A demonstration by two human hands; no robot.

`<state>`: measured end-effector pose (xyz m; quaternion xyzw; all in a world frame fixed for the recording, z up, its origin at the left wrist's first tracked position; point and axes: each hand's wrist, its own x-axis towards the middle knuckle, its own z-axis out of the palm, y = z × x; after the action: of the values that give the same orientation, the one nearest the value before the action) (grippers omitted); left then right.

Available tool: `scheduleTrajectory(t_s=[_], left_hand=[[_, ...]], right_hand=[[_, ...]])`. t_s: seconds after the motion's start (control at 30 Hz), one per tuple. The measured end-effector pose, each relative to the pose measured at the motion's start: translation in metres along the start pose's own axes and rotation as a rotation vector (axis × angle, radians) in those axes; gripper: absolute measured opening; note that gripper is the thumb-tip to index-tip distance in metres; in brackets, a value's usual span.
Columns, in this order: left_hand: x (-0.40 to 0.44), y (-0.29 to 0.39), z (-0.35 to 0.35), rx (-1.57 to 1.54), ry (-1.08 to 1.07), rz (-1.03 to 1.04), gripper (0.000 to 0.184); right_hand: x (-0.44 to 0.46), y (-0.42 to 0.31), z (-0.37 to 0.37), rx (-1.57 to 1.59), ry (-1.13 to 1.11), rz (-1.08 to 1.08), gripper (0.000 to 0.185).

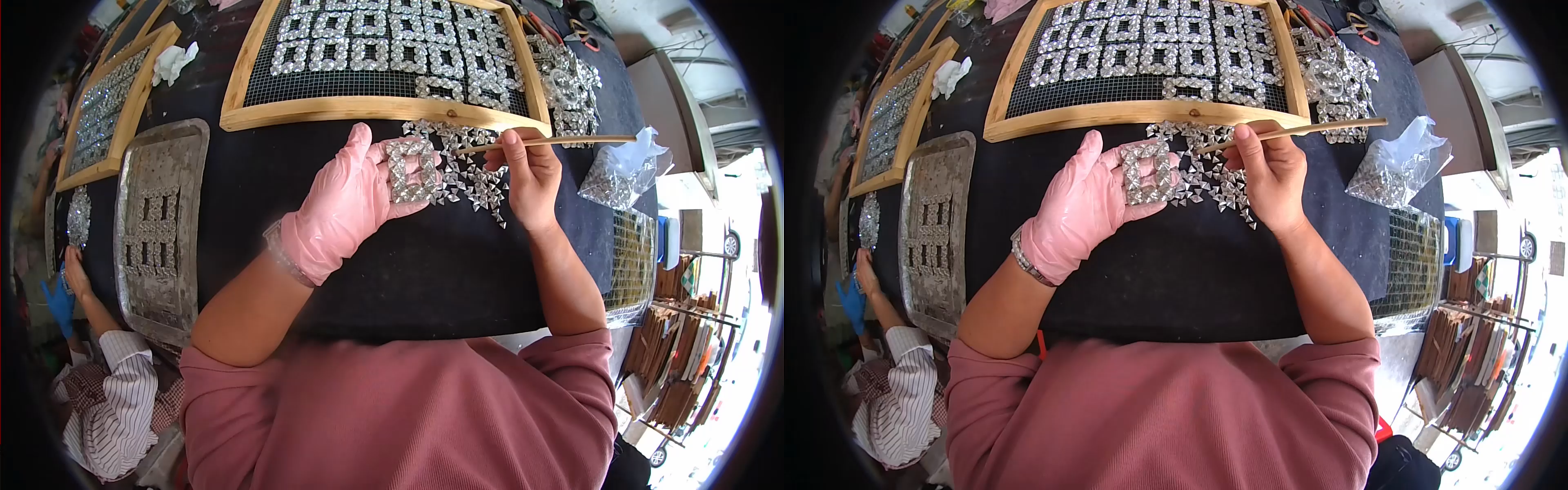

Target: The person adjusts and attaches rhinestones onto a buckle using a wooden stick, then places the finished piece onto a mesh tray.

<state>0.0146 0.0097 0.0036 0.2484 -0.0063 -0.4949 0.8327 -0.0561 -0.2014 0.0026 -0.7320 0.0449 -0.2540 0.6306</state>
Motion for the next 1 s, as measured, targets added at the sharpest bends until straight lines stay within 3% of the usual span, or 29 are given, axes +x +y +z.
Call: scheduleTrajectory(t_s=[0.37,0.7,1.0], left_hand=[[0.000,0.001,0.001,-0.005,0.017,-0.007,0.065],[0.000,-0.001,0.001,0.016,-0.001,-0.010,0.065],[0.000,-0.004,0.004,-0.010,-0.046,-0.012,0.067]], right_hand=[[0.000,0.002,0.002,-0.116,-0.040,-0.031,0.017],[-0.005,-0.012,0.003,0.189,-0.034,-0.097,0.013],[-0.026,-0.024,0.027,0.317,-0.086,0.021,0.009]])
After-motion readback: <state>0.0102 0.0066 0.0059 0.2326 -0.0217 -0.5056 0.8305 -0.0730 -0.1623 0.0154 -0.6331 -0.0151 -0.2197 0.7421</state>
